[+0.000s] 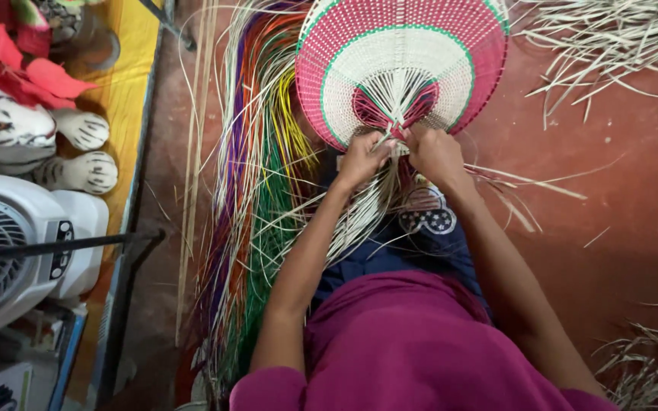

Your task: Weaving a hand fan using colored strips of material

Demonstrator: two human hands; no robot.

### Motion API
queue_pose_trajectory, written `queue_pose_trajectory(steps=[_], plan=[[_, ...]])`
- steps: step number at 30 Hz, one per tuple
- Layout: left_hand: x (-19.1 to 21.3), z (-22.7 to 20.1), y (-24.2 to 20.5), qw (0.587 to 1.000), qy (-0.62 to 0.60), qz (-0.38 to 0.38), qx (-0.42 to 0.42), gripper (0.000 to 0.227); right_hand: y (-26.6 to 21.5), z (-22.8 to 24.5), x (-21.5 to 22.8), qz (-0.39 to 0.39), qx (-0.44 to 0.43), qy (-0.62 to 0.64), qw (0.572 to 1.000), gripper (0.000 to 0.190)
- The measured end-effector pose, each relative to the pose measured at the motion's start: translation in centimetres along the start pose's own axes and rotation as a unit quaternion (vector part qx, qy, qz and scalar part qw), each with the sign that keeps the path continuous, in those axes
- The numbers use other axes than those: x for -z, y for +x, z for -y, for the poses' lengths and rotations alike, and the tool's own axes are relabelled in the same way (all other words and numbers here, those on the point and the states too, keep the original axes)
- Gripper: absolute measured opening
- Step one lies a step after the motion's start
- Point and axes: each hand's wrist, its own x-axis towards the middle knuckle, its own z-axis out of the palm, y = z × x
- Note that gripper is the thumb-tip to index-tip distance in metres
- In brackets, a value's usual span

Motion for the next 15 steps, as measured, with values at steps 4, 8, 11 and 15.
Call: queue_pose_trajectory(steps=[4,8,11,15], plan=[[0.7,1.8,0.8,1.000,0.000,0.011,-0.015,0.015,0.4,-0.1,-2.1,-0.020,-0.004,0.026,0.999,0.036],[0.6,2.3,0.2,0.999,-0.027,0.012,0.037,0.016,-1.0,0.7,-1.6,-0.015,-0.018,-0.004,1.000,0.038],[1.2,4.2,1.3,0.999,-0.012,0.032,0.038,0.015,-1.1,1.2,-1.4,-0.008,-0.034,-0.027,0.999,0.035],[0.7,2.3,0.3,0.994,-0.058,0.053,0.072,0.011,-1.4,0.6,-1.8,0.014,-0.044,-0.047,0.998,0.035]])
